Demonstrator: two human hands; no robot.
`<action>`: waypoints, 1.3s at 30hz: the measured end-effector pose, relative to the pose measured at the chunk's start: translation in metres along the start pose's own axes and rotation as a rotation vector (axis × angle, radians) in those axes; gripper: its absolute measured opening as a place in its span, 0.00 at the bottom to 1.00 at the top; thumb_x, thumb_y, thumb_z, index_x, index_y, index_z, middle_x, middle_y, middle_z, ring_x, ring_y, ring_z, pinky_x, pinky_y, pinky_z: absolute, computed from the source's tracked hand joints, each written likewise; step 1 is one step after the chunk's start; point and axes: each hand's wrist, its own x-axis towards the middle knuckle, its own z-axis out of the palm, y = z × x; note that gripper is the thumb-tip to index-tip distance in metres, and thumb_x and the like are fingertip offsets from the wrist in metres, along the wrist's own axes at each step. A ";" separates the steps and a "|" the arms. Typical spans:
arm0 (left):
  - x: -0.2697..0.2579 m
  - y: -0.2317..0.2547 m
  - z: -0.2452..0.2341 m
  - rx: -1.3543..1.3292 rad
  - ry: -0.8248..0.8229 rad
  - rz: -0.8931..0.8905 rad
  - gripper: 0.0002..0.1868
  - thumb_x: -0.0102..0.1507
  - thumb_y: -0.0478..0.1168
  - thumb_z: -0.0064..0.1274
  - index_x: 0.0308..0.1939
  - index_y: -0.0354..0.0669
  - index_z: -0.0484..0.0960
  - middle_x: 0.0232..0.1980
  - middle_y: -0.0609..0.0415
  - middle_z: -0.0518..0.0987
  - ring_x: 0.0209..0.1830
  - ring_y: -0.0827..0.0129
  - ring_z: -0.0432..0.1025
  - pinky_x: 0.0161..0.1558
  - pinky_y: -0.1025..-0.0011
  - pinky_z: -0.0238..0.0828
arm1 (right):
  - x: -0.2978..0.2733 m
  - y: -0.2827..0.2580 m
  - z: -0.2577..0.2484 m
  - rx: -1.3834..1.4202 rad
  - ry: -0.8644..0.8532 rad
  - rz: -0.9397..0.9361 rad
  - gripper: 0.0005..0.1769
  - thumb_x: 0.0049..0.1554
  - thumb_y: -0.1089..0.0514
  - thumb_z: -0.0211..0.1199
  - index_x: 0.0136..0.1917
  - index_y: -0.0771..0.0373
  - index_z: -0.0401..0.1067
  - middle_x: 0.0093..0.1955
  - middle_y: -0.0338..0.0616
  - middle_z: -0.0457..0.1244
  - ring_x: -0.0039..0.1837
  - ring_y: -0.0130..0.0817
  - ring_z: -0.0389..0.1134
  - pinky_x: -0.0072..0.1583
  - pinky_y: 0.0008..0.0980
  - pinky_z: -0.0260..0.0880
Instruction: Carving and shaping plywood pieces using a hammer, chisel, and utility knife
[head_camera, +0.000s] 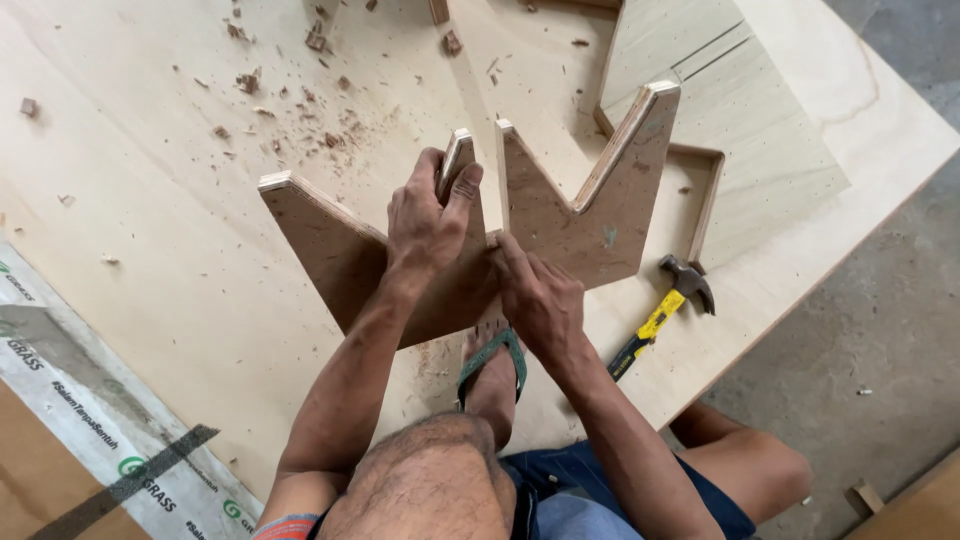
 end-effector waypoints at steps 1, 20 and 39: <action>-0.002 -0.003 0.003 0.005 0.001 0.017 0.27 0.68 0.69 0.44 0.42 0.50 0.71 0.21 0.54 0.72 0.22 0.61 0.74 0.38 0.58 0.72 | 0.004 -0.008 -0.002 -0.057 -0.065 0.044 0.14 0.65 0.54 0.55 0.62 0.55 0.75 0.34 0.43 0.65 0.33 0.41 0.70 0.37 0.37 0.73; -0.011 -0.007 0.009 0.016 -0.123 0.049 0.29 0.69 0.69 0.43 0.43 0.46 0.73 0.23 0.56 0.70 0.22 0.67 0.70 0.36 0.64 0.70 | 0.033 -0.025 -0.057 0.179 -0.997 0.501 0.41 0.56 0.56 0.61 0.80 0.52 0.50 0.30 0.57 0.68 0.35 0.58 0.73 0.45 0.49 0.68; -0.015 -0.026 -0.004 -0.217 -0.128 0.010 0.25 0.71 0.64 0.44 0.44 0.46 0.73 0.29 0.59 0.66 0.32 0.70 0.65 0.38 0.69 0.66 | 0.006 -0.050 -0.018 0.887 -0.385 0.763 0.31 0.59 0.56 0.62 0.74 0.65 0.63 0.24 0.48 0.66 0.29 0.39 0.70 0.38 0.36 0.72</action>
